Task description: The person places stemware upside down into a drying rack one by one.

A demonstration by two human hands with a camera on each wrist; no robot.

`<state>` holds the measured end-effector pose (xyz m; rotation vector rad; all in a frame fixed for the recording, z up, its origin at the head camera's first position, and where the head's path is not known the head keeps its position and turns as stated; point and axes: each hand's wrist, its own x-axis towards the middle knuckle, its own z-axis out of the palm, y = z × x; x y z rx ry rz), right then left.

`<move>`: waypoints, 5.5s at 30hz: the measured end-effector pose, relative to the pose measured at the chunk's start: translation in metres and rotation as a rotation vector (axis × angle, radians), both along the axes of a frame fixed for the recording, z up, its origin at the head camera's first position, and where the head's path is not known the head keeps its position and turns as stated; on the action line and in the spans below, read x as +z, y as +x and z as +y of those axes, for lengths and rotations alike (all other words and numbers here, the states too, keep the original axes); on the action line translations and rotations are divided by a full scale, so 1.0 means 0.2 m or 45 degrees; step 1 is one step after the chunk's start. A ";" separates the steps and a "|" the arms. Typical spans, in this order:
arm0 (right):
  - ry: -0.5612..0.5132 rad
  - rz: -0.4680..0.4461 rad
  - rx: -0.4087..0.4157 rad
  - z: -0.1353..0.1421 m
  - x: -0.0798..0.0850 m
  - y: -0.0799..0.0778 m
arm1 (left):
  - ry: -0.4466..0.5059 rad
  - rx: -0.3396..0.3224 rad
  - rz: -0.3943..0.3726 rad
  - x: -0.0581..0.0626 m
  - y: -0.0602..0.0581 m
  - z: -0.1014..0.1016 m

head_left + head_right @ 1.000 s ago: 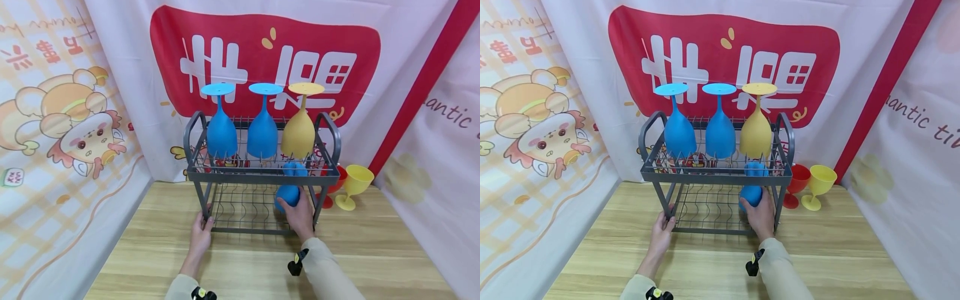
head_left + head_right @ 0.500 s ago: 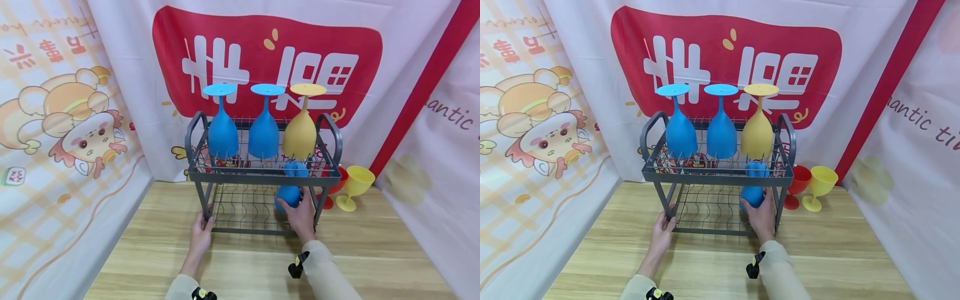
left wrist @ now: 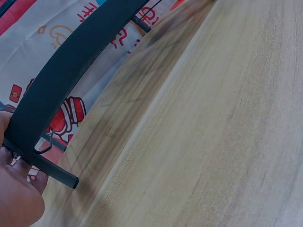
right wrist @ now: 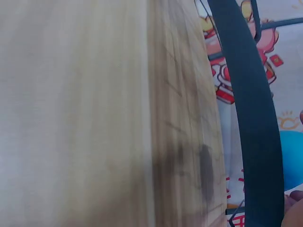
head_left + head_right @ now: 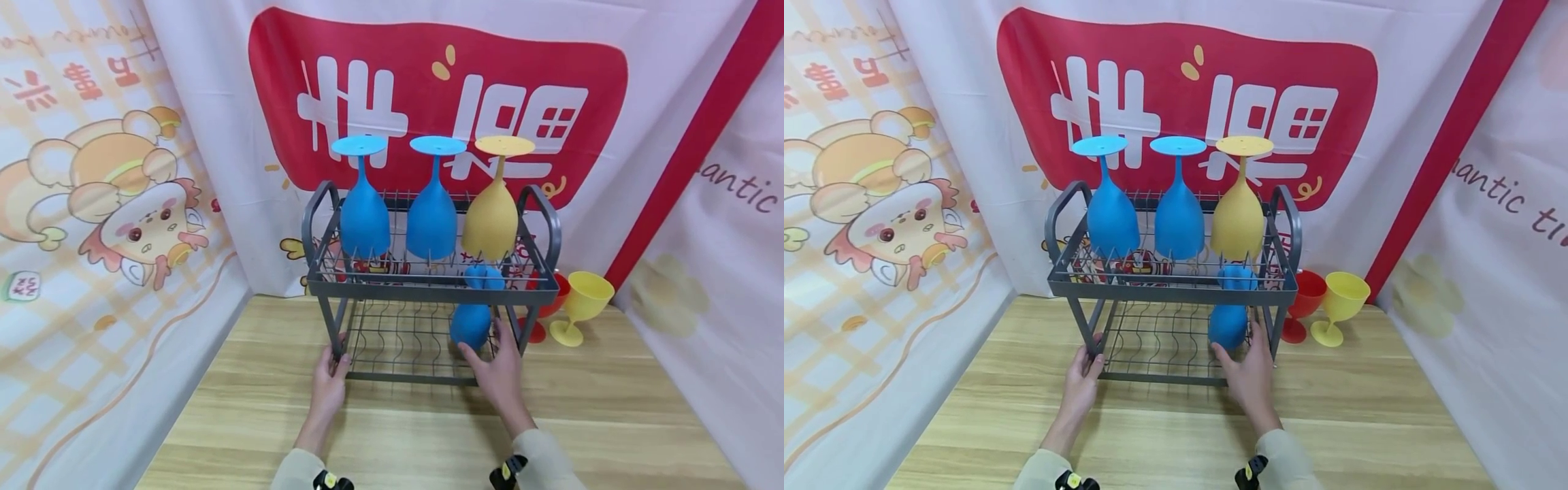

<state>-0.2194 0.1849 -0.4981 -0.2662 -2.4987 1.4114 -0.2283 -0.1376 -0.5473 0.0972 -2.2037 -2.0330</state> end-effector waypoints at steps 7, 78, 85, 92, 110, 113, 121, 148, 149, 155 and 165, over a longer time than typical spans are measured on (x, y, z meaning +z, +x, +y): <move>-0.035 0.130 -0.064 0.04 -0.03 0.22 | 0.012 -0.004 0.010 0.00 0.00 0.00; -0.483 -0.292 -0.349 0.65 0.03 -0.44 | 0.071 -0.026 -0.032 0.00 0.00 -0.01; -0.585 -0.300 -0.380 0.64 0.03 -0.46 | 0.071 -0.032 -0.038 0.00 0.01 -0.02; -0.592 -0.272 -0.382 0.60 0.01 -0.50 | 0.066 -0.011 -0.026 -0.01 0.00 -0.04; -0.660 -0.305 -0.393 0.60 0.02 -0.44 | 0.070 -0.029 -0.025 -0.01 -0.01 -0.02; -0.621 -0.265 -0.395 0.58 0.01 -0.44 | 0.075 -0.026 -0.024 -0.01 -0.01 -0.03; -0.618 -0.268 -0.361 0.58 0.02 -0.43 | 0.044 -0.023 -0.027 -0.02 -0.01 -0.03; -0.436 -0.129 -0.430 0.64 -0.03 0.04 | 0.043 -0.025 -0.041 -0.02 0.01 -0.02; -0.429 -0.126 -0.433 0.64 -0.02 0.06 | 0.043 -0.022 -0.041 -0.02 0.01 -0.02; -0.386 -0.090 -0.427 0.64 0.02 0.20 | 0.051 -0.020 -0.015 -0.02 0.01 -0.01; -0.207 -0.011 -0.297 0.59 0.06 0.37 | 0.035 -0.011 0.012 -0.02 0.02 0.00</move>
